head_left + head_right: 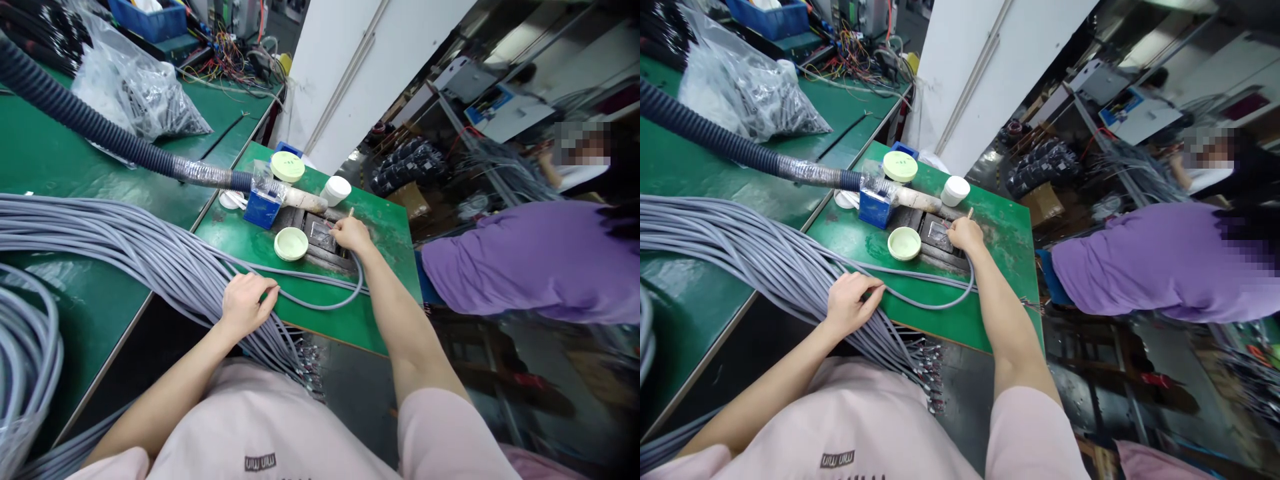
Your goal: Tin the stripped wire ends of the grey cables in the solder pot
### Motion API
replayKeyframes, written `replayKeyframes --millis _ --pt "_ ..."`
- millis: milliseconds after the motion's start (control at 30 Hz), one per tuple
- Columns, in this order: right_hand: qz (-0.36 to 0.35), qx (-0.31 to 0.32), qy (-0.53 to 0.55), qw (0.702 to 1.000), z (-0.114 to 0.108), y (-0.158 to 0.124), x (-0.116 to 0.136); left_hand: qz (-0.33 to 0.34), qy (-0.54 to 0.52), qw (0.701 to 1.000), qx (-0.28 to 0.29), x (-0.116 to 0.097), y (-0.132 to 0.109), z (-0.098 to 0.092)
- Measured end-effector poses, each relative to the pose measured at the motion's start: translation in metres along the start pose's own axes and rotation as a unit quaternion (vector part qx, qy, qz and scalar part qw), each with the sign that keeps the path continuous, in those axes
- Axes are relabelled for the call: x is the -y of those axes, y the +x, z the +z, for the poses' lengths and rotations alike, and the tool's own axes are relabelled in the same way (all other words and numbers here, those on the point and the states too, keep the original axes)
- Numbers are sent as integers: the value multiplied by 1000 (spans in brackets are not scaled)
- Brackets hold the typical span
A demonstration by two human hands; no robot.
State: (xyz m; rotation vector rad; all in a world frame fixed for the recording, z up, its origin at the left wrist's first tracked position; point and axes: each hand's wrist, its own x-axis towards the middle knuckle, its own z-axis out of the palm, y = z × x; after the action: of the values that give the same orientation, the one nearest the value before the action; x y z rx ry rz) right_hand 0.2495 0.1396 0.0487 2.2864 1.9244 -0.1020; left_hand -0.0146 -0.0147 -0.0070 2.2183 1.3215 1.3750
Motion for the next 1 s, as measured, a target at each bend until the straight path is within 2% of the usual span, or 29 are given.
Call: replayKeyframes --millis 167,333,433,567,767,1000 --pt "0 2 0 1000 2 1 0 1 1 1000 3 1 -1 1" --pt "-19 -15 14 1000 -17 -12 0 8 4 1000 -5 0 0 1" --pt "-70 -31 44 996 -35 -28 9 7 7 1000 -2 0 0 1" --pt "-147 -29 61 987 -47 -48 35 5 13 1000 3 0 0 0" --pt "-205 -5 -38 978 -41 -57 75 -3 14 1000 9 0 -2 0" --pt "-211 17 -96 972 -28 -58 96 0 21 1000 9 1 -2 1"
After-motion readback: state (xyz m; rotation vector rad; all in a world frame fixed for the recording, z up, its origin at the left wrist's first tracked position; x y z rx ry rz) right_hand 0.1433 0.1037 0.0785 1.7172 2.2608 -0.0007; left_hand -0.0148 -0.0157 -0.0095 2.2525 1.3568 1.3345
